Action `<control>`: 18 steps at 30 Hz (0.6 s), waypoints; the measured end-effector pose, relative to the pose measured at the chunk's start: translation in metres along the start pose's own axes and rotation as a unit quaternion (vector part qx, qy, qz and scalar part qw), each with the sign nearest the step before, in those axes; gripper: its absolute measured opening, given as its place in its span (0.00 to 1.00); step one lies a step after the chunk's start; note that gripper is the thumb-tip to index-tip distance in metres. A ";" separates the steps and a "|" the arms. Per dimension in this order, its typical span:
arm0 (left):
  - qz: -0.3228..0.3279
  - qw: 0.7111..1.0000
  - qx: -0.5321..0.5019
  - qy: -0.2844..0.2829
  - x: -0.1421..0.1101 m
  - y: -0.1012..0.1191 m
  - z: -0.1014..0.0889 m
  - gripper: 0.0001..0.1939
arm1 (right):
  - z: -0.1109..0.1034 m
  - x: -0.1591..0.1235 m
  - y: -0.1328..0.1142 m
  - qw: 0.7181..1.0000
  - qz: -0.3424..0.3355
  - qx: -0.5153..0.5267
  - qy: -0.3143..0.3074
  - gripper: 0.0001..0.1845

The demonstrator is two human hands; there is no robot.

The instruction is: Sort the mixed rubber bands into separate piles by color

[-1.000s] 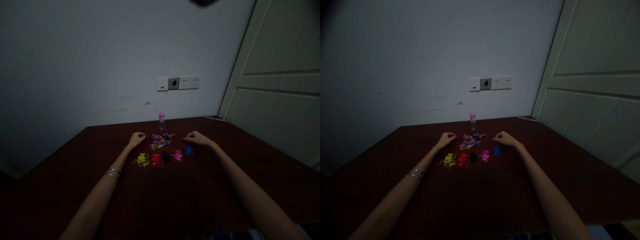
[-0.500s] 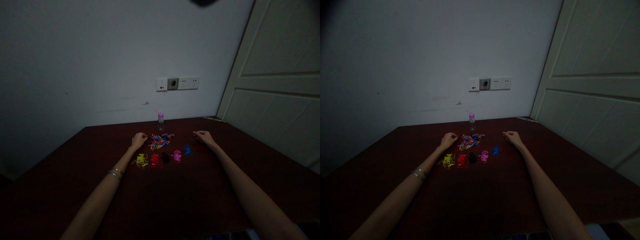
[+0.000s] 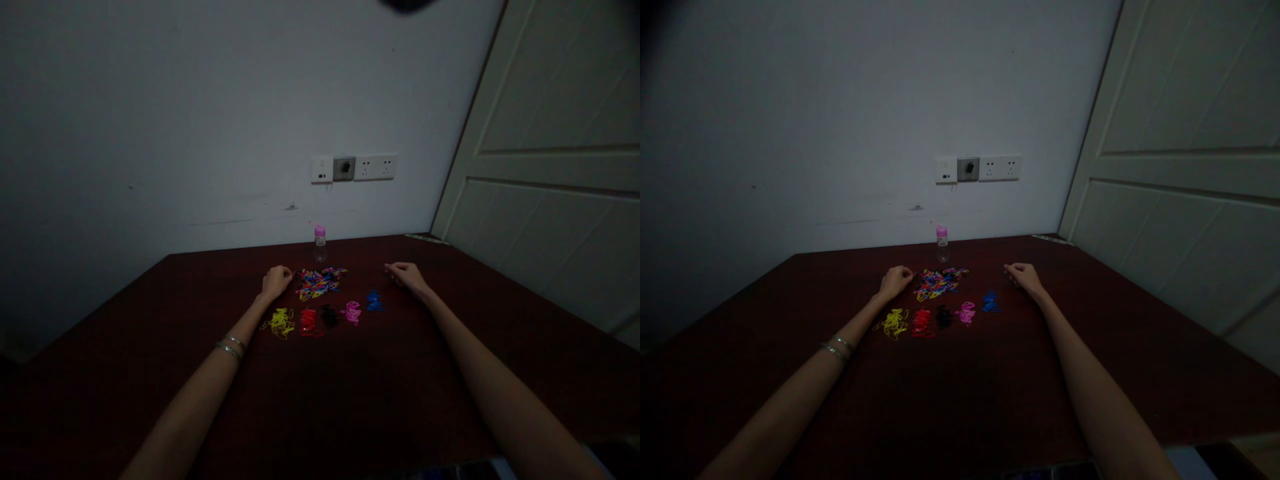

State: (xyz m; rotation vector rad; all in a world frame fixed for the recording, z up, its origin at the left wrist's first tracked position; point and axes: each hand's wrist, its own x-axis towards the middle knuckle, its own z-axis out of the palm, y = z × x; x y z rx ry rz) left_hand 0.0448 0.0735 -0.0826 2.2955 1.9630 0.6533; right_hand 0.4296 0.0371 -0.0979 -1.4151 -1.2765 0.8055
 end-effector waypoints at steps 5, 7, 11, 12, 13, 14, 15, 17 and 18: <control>-0.005 1.000 -0.007 -0.002 0.000 0.001 -0.001 0.10 | 0.000 0.002 0.002 1.000 -0.004 -0.006 -0.008 0.23; -0.013 1.000 -0.008 -0.006 0.000 0.001 -0.001 0.10 | 0.000 0.002 0.003 1.000 -0.007 -0.013 -0.009 0.23; -0.014 1.000 -0.023 0.001 -0.001 0.001 -0.001 0.10 | 0.000 0.002 0.002 1.000 -0.011 -0.025 -0.012 0.24; -0.015 0.999 -0.030 0.005 0.000 0.000 -0.001 0.10 | 0.000 0.002 0.002 0.999 -0.012 -0.027 -0.013 0.24; -0.017 0.999 -0.039 0.010 0.000 0.000 -0.002 0.10 | 0.000 0.002 0.002 0.999 -0.012 -0.028 -0.014 0.24; -0.016 0.998 -0.052 0.015 0.002 -0.001 -0.004 0.10 | 0.000 0.002 0.001 0.999 -0.013 -0.030 -0.014 0.24; -0.012 0.997 -0.068 0.024 0.004 -0.001 -0.006 0.10 | 0.000 0.002 0.002 0.999 -0.013 -0.031 -0.015 0.24; 0.013 0.993 -0.110 0.048 0.009 0.000 -0.013 0.10 | 0.000 0.002 0.002 0.999 -0.012 -0.031 -0.016 0.24; 0.030 0.988 -0.135 0.062 0.011 0.001 -0.018 0.10 | 0.000 0.003 0.003 0.999 -0.011 -0.031 -0.016 0.23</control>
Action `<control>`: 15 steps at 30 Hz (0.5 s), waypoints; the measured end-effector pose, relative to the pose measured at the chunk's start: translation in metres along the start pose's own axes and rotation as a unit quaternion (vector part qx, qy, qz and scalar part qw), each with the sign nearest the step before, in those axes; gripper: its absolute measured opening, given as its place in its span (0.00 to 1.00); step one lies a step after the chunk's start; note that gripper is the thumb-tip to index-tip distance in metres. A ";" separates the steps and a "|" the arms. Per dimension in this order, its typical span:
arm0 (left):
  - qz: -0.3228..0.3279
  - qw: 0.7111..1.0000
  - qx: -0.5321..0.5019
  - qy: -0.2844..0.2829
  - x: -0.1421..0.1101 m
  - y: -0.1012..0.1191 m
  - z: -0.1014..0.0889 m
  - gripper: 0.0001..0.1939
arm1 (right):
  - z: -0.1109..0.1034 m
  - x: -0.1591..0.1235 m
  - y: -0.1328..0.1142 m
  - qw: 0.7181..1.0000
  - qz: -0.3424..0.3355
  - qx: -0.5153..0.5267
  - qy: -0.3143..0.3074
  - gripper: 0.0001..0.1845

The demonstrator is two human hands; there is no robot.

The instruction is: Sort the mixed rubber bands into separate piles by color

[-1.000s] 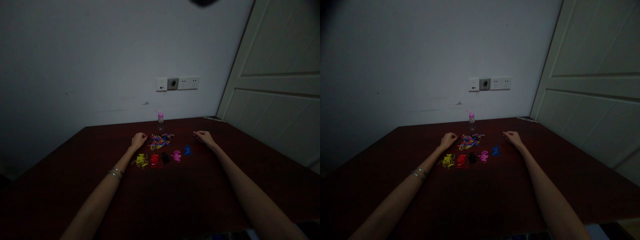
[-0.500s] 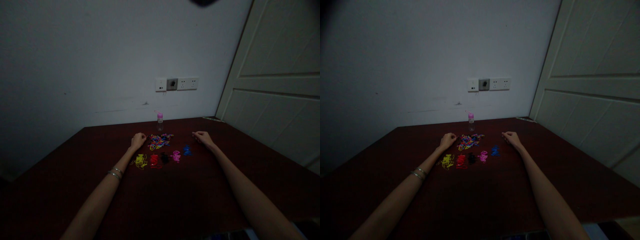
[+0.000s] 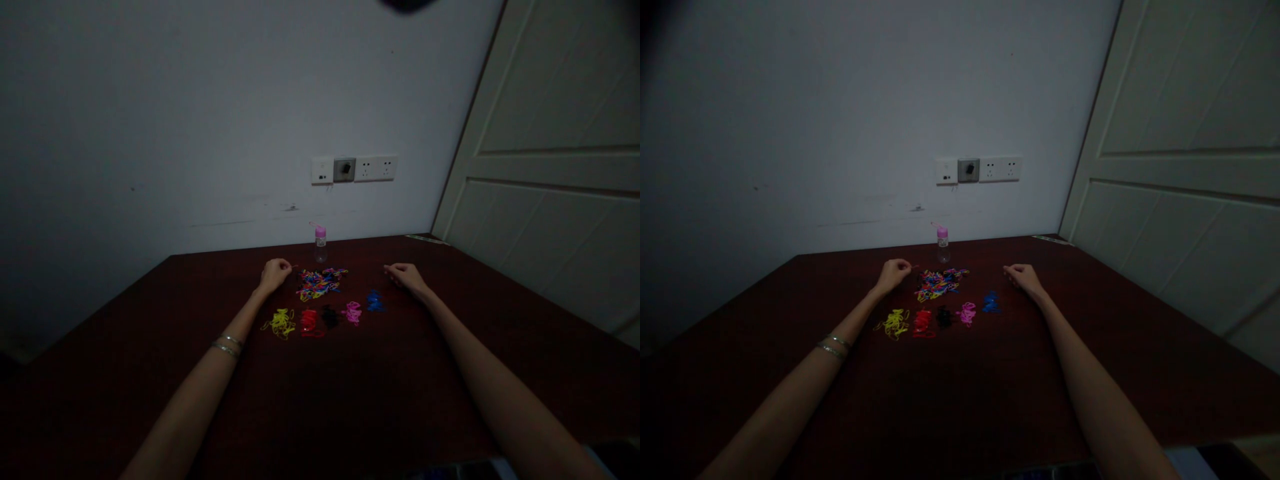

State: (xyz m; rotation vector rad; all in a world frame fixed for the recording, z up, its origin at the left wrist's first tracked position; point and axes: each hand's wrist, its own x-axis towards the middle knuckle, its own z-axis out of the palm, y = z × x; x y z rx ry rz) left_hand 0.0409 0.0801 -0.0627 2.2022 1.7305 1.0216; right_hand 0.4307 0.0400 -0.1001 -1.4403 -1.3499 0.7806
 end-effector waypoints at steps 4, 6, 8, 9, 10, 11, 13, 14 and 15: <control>0.061 0.993 -0.102 0.026 0.011 0.026 -0.025 0.11 | 0.000 0.000 0.001 1.000 -0.001 -0.004 -0.001 0.23; 0.085 0.987 -0.138 0.018 0.012 0.047 -0.041 0.11 | 0.000 0.000 -0.001 1.000 0.002 -0.004 -0.004 0.23; 0.118 0.980 -0.157 0.017 0.008 0.070 -0.057 0.11 | 0.001 -0.001 -0.003 1.000 0.004 0.000 -0.007 0.23; 0.135 0.978 -0.161 0.016 0.006 0.081 -0.064 0.11 | 0.001 -0.002 -0.004 1.000 0.004 0.002 -0.008 0.23; 0.150 0.975 -0.164 0.017 0.003 0.090 -0.070 0.10 | 0.001 -0.002 -0.005 1.000 0.005 0.004 -0.008 0.23; 0.164 0.973 -0.164 0.013 0.000 0.099 -0.076 0.10 | 0.002 -0.003 -0.005 1.000 0.004 0.006 -0.009 0.22; 0.184 0.969 -0.164 -0.002 -0.006 0.111 -0.084 0.10 | 0.002 -0.003 -0.006 1.000 0.006 0.006 -0.008 0.22; 0.191 0.968 -0.163 -0.025 -0.009 0.114 -0.086 0.09 | 0.002 -0.003 -0.006 1.000 0.008 0.005 -0.008 0.22; 0.194 0.966 -0.162 -0.059 -0.011 0.117 -0.088 0.09 | 0.002 -0.003 -0.005 1.000 0.008 0.003 -0.008 0.22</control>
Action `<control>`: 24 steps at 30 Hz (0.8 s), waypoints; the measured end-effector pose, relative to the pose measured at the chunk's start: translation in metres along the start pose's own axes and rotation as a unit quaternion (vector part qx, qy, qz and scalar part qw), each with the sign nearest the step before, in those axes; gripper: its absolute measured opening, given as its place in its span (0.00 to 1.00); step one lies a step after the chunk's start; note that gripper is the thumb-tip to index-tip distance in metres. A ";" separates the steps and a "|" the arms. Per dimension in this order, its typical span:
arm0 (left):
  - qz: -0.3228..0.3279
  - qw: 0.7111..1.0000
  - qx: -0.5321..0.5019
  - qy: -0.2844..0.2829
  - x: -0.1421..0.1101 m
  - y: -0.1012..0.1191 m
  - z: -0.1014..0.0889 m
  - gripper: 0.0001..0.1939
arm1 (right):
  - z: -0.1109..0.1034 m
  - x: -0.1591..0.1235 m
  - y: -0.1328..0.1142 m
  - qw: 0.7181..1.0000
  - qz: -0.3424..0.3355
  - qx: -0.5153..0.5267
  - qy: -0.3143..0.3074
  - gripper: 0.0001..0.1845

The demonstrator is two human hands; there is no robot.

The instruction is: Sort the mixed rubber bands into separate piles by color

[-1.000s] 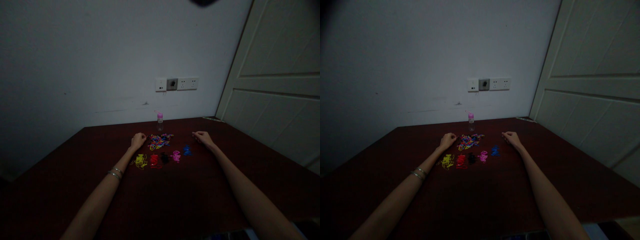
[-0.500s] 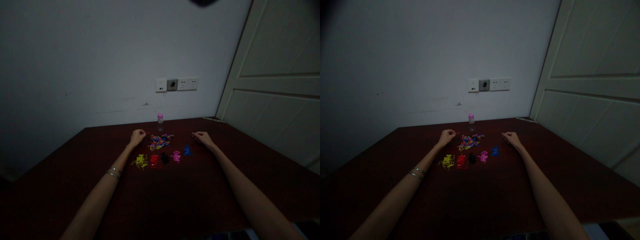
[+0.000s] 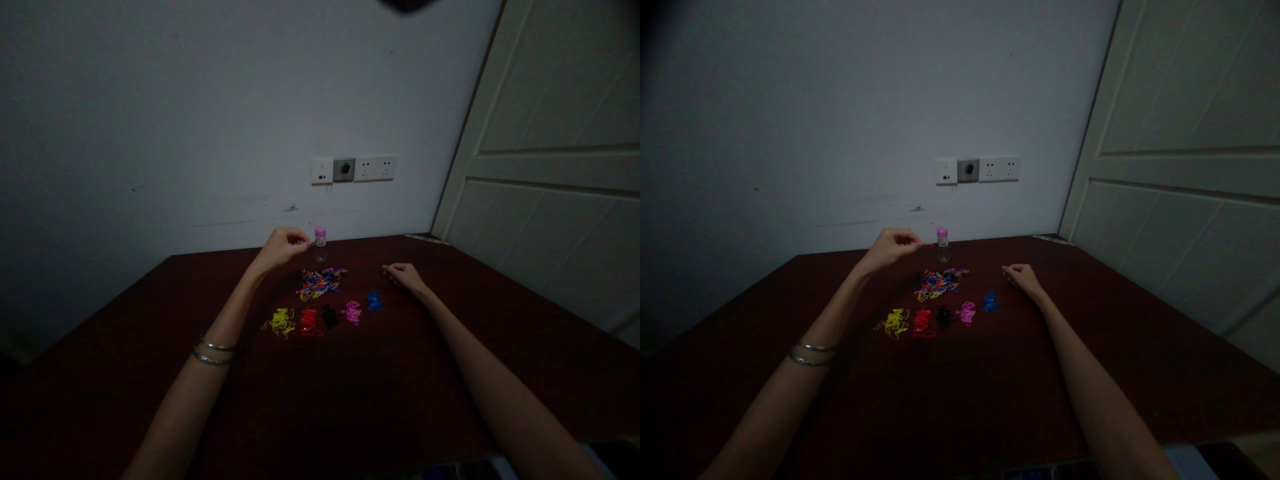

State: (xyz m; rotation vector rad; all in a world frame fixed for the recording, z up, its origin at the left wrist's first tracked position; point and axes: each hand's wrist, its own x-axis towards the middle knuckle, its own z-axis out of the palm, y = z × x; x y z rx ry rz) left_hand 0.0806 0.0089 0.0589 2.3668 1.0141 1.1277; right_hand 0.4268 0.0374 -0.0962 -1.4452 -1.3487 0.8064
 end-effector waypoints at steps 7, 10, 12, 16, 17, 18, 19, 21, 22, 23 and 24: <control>-0.105 0.937 -0.027 -0.331 -0.008 -0.011 0.009 0.08 | -0.001 0.001 0.002 1.000 -0.002 -0.010 -0.004 0.22; -0.153 0.903 -0.038 -0.400 -0.013 -0.026 0.020 0.07 | 0.000 0.001 0.002 1.000 -0.001 -0.014 -0.002 0.23; -0.188 0.882 -0.057 -0.429 -0.017 -0.037 0.027 0.05 | 0.000 0.001 0.002 1.000 -0.005 -0.016 -0.005 0.23; -0.244 0.846 -0.088 -0.465 -0.024 -0.052 0.036 0.04 | 0.001 0.002 0.004 1.000 -0.013 -0.023 -0.011 0.24; -0.250 0.840 -0.092 -0.473 -0.025 -0.053 0.037 0.05 | 0.001 0.002 0.004 1.000 -0.014 -0.025 -0.012 0.24; -0.256 0.835 -0.094 -0.478 -0.025 -0.053 0.038 0.05 | 0.001 0.002 0.004 0.999 -0.014 -0.028 -0.013 0.24; -0.260 0.831 -0.096 -0.481 -0.026 -0.053 0.038 0.05 | 0.000 0.002 0.004 0.999 -0.015 -0.031 -0.013 0.24; -0.267 0.830 -0.102 -0.480 -0.026 -0.051 0.038 0.06 | 0.000 0.003 0.004 0.999 -0.020 -0.035 -0.017 0.24; -0.267 0.831 -0.107 -0.477 -0.026 -0.051 0.037 0.06 | 0.001 0.002 0.003 0.999 -0.025 -0.036 -0.019 0.24; -0.264 0.835 -0.113 -0.469 -0.025 -0.050 0.036 0.07 | 0.001 0.002 0.002 0.999 -0.031 -0.035 -0.020 0.24; -0.259 0.845 -0.121 -0.453 -0.025 -0.051 0.036 0.07 | 0.003 0.002 0.001 0.998 -0.037 -0.035 -0.021 0.24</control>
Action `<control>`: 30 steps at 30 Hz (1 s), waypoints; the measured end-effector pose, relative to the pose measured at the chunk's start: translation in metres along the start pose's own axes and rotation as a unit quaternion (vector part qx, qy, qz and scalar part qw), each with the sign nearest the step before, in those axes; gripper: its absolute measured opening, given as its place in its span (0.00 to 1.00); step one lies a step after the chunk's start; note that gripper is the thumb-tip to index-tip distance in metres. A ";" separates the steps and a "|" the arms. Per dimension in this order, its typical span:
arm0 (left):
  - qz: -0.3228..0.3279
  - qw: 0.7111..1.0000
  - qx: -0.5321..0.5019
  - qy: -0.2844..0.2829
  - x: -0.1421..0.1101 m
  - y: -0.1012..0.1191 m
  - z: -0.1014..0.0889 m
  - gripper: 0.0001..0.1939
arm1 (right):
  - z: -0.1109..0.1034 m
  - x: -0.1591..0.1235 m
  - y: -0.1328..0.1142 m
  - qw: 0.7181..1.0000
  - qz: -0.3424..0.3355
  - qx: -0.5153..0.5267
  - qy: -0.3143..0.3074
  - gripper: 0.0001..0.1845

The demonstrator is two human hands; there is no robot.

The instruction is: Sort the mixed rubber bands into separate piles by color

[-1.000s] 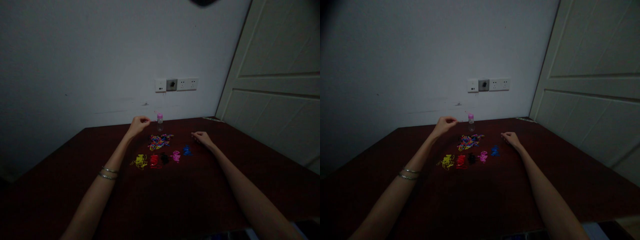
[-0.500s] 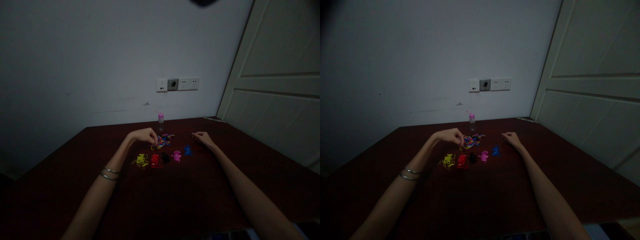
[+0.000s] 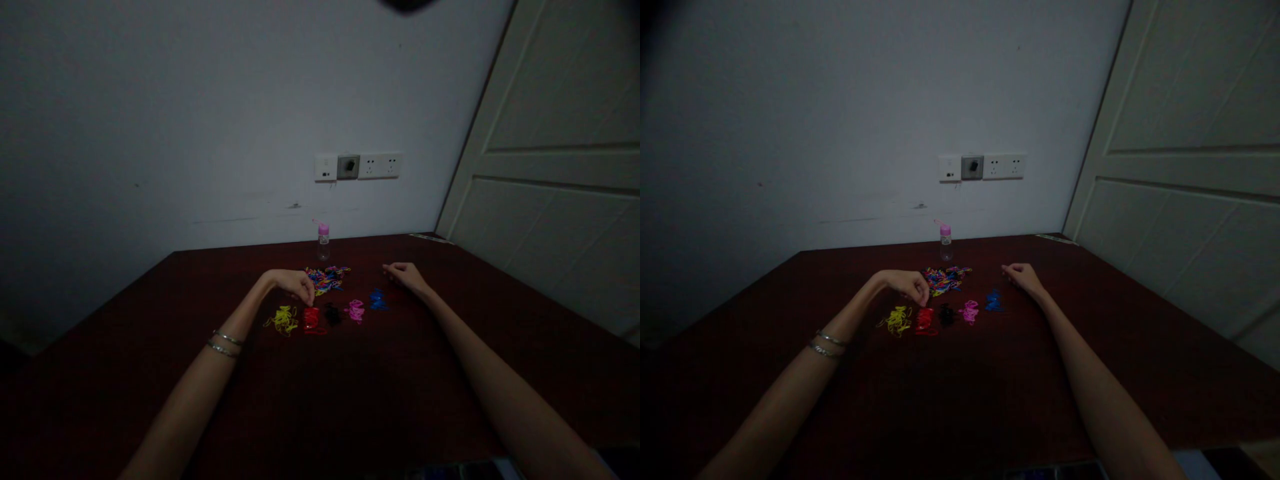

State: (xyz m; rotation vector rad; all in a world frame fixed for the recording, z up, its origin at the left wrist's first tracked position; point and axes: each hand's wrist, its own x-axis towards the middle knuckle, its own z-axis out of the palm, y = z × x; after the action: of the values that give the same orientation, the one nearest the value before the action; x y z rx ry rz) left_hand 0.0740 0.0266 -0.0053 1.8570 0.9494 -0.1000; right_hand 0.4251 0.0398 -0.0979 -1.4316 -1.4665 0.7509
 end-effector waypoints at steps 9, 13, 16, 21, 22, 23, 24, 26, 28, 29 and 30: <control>0.067 0.974 -0.034 0.212 0.010 -0.039 -0.021 0.09 | 0.045 -0.013 -0.036 0.981 -0.140 -0.088 -0.100 0.13; 0.028 0.944 -0.070 0.321 0.018 -0.071 -0.030 0.13 | 0.068 -0.020 -0.050 0.959 -0.187 -0.162 -0.137 0.11; 0.025 0.910 -0.106 0.400 0.022 -0.090 -0.035 0.16 | 0.076 -0.023 -0.054 0.940 -0.211 -0.225 -0.143 0.08; 0.045 0.868 -0.152 0.470 0.024 -0.106 -0.036 0.19 | 0.080 -0.029 -0.058 0.911 -0.252 -0.289 -0.149 0.08; 0.046 0.865 -0.156 0.475 0.024 -0.108 -0.035 0.20 | 0.080 -0.030 -0.058 0.908 -0.258 -0.297 -0.147 0.08; 0.046 0.862 -0.158 0.480 0.024 -0.109 -0.034 0.20 | 0.081 -0.031 -0.058 0.904 -0.263 -0.305 -0.145 0.08; 0.046 0.859 -0.158 0.484 0.024 -0.110 -0.033 0.21 | 0.081 -0.032 -0.059 0.900 -0.269 -0.312 -0.143 0.08; 0.044 0.856 -0.152 0.492 0.023 -0.111 -0.032 0.21 | 0.083 -0.034 -0.060 0.892 -0.281 -0.324 -0.143 0.08; 0.042 0.855 -0.140 0.498 0.022 -0.111 -0.030 0.22 | 0.084 -0.035 -0.061 0.885 -0.290 -0.335 -0.144 0.07; 0.043 0.855 -0.133 0.499 0.022 -0.111 -0.030 0.23 | 0.085 -0.036 -0.062 0.881 -0.294 -0.341 -0.143 0.07; 0.043 0.856 -0.128 0.499 0.022 -0.110 -0.029 0.23 | 0.086 -0.036 -0.064 0.877 -0.299 -0.349 -0.141 0.06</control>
State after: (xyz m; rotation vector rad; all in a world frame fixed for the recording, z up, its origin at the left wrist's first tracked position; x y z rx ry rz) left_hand 0.0082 0.0830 -0.0826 1.6481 1.4602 1.0966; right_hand 0.3173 0.0105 -0.0811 -1.2528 -2.4153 0.0114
